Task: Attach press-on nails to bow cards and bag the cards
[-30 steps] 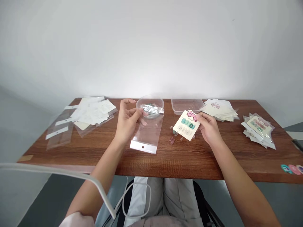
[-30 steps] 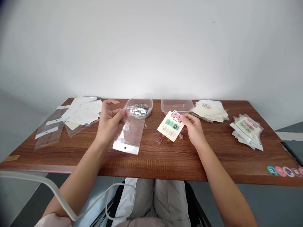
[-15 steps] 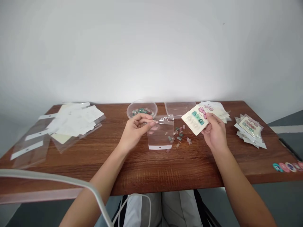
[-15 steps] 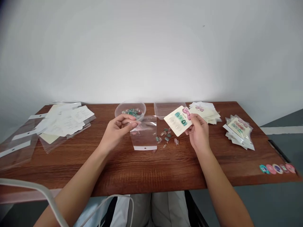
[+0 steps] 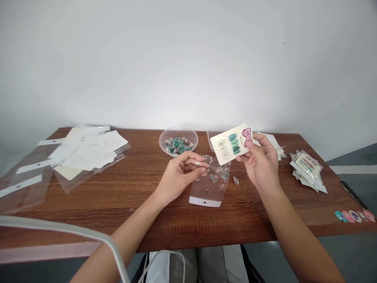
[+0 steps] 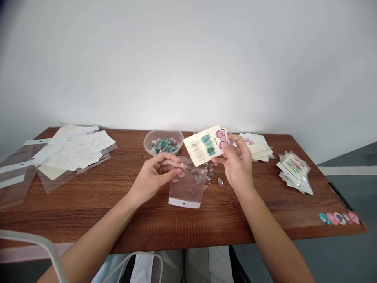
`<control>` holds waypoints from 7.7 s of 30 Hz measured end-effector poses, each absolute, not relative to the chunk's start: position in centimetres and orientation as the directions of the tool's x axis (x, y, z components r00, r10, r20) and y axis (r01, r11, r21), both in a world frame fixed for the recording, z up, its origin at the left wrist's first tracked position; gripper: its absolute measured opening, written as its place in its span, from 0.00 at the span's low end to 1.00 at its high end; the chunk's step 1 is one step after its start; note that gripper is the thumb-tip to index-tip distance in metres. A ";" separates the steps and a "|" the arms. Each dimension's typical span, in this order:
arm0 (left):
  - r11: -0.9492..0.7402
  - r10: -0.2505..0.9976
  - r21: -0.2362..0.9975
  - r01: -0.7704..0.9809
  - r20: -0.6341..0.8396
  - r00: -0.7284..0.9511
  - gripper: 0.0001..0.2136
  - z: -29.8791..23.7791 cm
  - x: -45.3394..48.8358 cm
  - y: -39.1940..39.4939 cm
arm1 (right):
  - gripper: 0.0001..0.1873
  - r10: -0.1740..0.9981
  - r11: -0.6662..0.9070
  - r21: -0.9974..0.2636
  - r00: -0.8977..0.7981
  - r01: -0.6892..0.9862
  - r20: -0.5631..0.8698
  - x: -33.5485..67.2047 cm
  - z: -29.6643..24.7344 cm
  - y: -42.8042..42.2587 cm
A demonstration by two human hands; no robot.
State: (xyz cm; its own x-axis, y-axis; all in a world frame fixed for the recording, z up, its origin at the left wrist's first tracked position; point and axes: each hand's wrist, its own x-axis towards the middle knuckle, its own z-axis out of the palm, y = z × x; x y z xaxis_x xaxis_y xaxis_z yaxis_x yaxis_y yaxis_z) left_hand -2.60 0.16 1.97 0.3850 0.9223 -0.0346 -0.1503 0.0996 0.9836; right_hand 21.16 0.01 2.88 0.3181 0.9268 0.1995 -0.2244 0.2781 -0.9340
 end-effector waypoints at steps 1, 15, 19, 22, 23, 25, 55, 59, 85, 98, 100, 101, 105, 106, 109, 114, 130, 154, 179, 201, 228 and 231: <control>0.087 0.922 0.986 -0.142 -0.025 0.386 0.13 2.0 -2.6 0.0 | 0.15 0.923 0.302 -0.933 0.306 -0.196 0.234 20.7 2.8 0.0; 0.055 0.912 0.993 -0.108 -0.006 0.410 0.11 2.3 -2.0 -0.4 | 0.10 0.842 0.411 -0.911 0.368 0.041 0.396 20.5 0.3 -2.1; 0.052 0.914 0.992 -0.114 -0.001 0.406 0.11 2.3 -2.0 -0.3 | 0.11 0.850 0.398 -0.916 0.355 0.050 0.389 20.1 0.2 -2.2; 0.045 0.913 0.992 -0.120 0.008 0.407 0.10 2.3 -2.0 -0.2 | 0.10 0.843 0.397 -0.915 0.369 0.066 0.392 20.0 0.3 -2.2; 0.043 0.915 0.992 -0.119 0.009 0.404 0.10 2.2 -2.0 -0.2 | 0.10 0.845 0.388 -0.919 0.370 0.074 0.387 20.0 0.4 -2.2; 0.042 0.918 0.992 -0.116 0.007 0.397 0.10 2.2 -2.1 -0.2 | 0.11 0.854 0.369 -0.925 0.362 0.086 0.374 20.0 0.5 -2.1; 0.066 0.960 0.995 -0.073 -0.043 0.276 0.11 2.8 -2.0 -0.1 | 0.11 0.761 0.513 -0.802 0.270 0.307 0.590 18.9 -0.5 -2.5; 0.002 0.984 0.998 -0.055 0.007 0.176 0.09 3.0 -1.9 -0.1 | 0.14 0.760 0.545 -0.779 0.211 0.310 0.615 18.8 -1.0 -2.8; -0.073 0.997 0.997 -0.006 0.073 0.036 0.11 2.8 -1.5 -0.2 | 0.15 0.729 0.543 -0.762 0.253 0.354 0.637 18.8 -1.5 -3.1; -0.069 0.997 0.997 -0.028 0.070 0.042 0.11 2.4 -1.7 -0.3 | 0.14 0.753 0.501 -0.801 0.289 0.328 0.590 18.8 -1.5 -3.3; -0.051 0.996 0.997 -0.053 0.055 0.075 0.11 2.7 -1.7 -0.3 | 0.13 0.732 0.518 -0.793 0.314 0.320 0.604 18.8 -1.4 -3.3; -0.037 0.994 0.997 -0.070 0.044 0.103 0.10 2.8 -1.6 -0.3 | 0.13 0.720 0.525 -0.791 0.332 0.314 0.609 18.7 -1.3 -3.2; 0.013 0.981 0.991 -0.130 0.012 0.193 0.08 3.0 -1.6 -0.3 | 0.12 0.675 0.531 -0.799 0.429 0.281 0.600 18.7 -0.9 -2.9; 0.014 0.980 0.991 -0.136 0.013 0.200 0.07 2.9 -1.6 -0.3 | 0.12 0.664 0.527 -0.802 0.452 0.281 0.595 18.7 -0.8 -2.8; 0.047 0.979 0.989 -0.137 -0.018 0.204 0.07 2.6 -1.7 -0.2 | 0.12 0.645 0.512 -0.810 0.494 0.286 0.583 19.0 -0.6 -2.4; 0.087 0.985 0.992 -0.095 -0.072 0.155 0.10 2.3 -2.0 -0.3 | 0.12 0.634 0.511 -0.816 0.523 0.268 0.569 19.4 -0.4 -2.0; 0.023 0.998 0.992 -0.128 -0.015 0.067 0.10 1.7 -1.8 0.0 | 0.10 0.617 0.551 -0.802 0.534 0.232 0.578 19.6 -0.5 -2.1; 0.232 0.925 0.963 -0.134 -0.176 0.335 0.17 1.5 -1.8 0.0 | 0.10 0.564 0.569 -0.786 0.580 0.243 0.588 20.2 -0.4 -1.2; 0.297 0.884 0.950 -0.098 -0.234 0.405 0.19 1.3 -2.0 0.1 | 0.13 0.619 0.556 -0.824 0.604 0.114 0.501 20.3 0.2 -1.2; 0.247 0.915 0.968 -0.055 -0.214 0.343 0.41 2.2 -1.6 -0.4 | 0.12 0.637 0.554 -0.826 0.586 0.104 0.501 20.4 0.1 -1.3; 0.191 0.923 0.981 0.012 -0.184 0.337 0.12 2.1 -1.9 -0.2 | 0.15 0.621 0.527 -0.839 0.613 0.133 0.488 20.6 0.1 -0.9; 0.186 0.927 0.982 -0.023 -0.167 0.336 0.14 1.9 -1.8 -0.2 | 0.16 0.619 0.524 -0.841 0.618 0.134 0.485 20.6 0.1 -0.9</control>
